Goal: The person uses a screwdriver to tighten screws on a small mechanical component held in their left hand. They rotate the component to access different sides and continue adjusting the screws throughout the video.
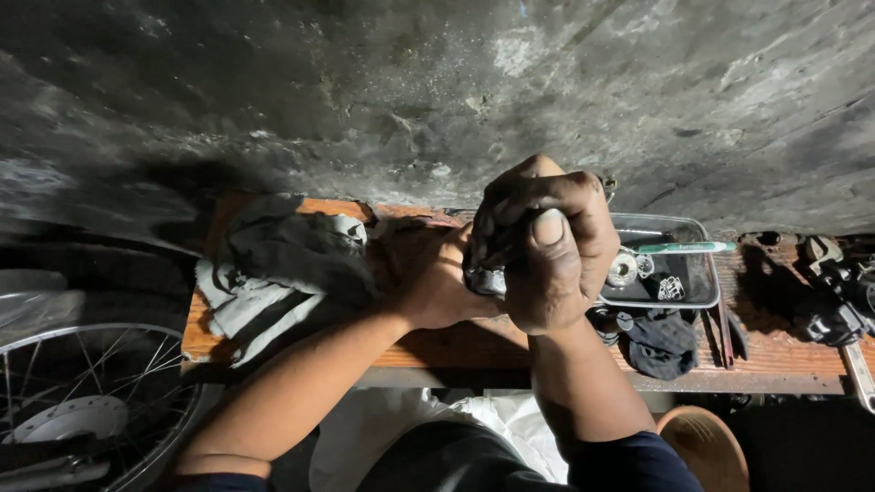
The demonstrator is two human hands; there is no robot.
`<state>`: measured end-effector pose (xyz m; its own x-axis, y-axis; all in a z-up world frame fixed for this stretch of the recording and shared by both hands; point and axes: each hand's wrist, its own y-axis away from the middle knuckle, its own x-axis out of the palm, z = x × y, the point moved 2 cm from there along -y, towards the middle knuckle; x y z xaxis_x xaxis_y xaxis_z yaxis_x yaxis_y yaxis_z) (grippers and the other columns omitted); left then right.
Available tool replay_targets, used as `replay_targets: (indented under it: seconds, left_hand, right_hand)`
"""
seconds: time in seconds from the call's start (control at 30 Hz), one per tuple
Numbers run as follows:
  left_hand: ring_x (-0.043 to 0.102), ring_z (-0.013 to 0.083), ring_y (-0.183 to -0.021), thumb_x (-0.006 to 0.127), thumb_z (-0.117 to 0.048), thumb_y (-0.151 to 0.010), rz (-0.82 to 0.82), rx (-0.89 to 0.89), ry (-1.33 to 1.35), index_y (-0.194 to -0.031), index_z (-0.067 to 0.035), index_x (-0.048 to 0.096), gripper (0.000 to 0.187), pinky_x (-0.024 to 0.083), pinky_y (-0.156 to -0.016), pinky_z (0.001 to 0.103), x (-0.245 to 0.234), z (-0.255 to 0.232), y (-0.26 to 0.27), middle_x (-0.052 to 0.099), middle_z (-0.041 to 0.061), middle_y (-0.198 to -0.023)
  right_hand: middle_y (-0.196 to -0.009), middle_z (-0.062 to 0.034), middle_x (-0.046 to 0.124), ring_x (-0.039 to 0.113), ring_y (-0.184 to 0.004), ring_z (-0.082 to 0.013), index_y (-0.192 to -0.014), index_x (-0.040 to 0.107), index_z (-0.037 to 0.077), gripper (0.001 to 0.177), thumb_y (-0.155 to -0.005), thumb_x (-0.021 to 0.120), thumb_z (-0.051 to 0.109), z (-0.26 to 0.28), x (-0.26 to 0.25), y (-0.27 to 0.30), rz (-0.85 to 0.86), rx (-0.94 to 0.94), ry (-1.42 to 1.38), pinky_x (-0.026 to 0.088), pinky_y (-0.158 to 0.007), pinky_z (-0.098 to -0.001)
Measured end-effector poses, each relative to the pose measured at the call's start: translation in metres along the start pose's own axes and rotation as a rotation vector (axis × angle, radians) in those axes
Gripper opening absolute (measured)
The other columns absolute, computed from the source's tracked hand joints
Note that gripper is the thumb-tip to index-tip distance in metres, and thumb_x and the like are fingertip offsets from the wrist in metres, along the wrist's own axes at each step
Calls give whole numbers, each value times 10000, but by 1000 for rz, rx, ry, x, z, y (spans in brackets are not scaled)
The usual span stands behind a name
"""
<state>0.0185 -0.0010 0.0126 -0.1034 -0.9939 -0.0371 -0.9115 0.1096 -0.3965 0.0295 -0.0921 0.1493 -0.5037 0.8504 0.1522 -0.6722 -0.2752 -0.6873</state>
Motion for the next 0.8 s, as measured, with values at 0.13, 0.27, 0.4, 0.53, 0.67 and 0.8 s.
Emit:
replay_targets:
  seconds: [0.13,0.27,0.4,0.53,0.67,0.8]
  left_hand:
    - [579,280,-1165,862,-179,-614,-39,-73,26,-1377,-52,478,863,461,-1036,409,6,28,9,593,140,-1288]
    - [603,266,-1132,882,-303,-632,-12,-58,-276,-1225,62,528,781,307,-1185,404,1,28,9,659,164,-1195]
    - [662,208,-974,832,-177,-629,-15,-69,-89,-1283,-59,566,716,528,-900,333,-4,-12,1,714,87,-1127]
    - [596,173,-786,844,-142,-689,-9,120,-134,-1066,12,621,464,501,-777,302,-5,-5,4,692,69,-935]
    - [600,283,-1117,846,-336,-707,20,-30,-197,-1129,3,588,599,460,-998,375,1,38,15,655,190,-1206]
    - [635,256,-1031,878,-320,-645,-4,1,-160,-1173,-3,641,660,468,-1008,380,-4,12,4,694,130,-1146]
  right_hand:
    - [-871,-98,575,534,-663,-146,-980,550,84,212,-1045,582,283,1,-4,2,-20,54,-120,470,-577,-240]
    - [-831,-98,559,529,-606,-151,-973,535,71,219,-1051,547,275,3,-3,1,-12,11,-87,464,-541,-237]
    - [-829,-105,562,528,-593,-151,-982,534,62,217,-1053,513,265,1,-1,4,-15,-31,10,455,-541,-244]
    - [-860,-106,580,550,-711,-165,-971,535,70,214,-1046,518,270,1,0,5,-17,-25,30,492,-643,-260]
    - [-810,-117,588,506,-579,-155,-970,541,71,161,-1004,503,223,3,1,1,-2,23,-102,440,-512,-244]
    - [-772,-120,547,511,-541,-196,-935,535,58,200,-1004,583,239,6,-2,0,3,60,-241,463,-485,-287]
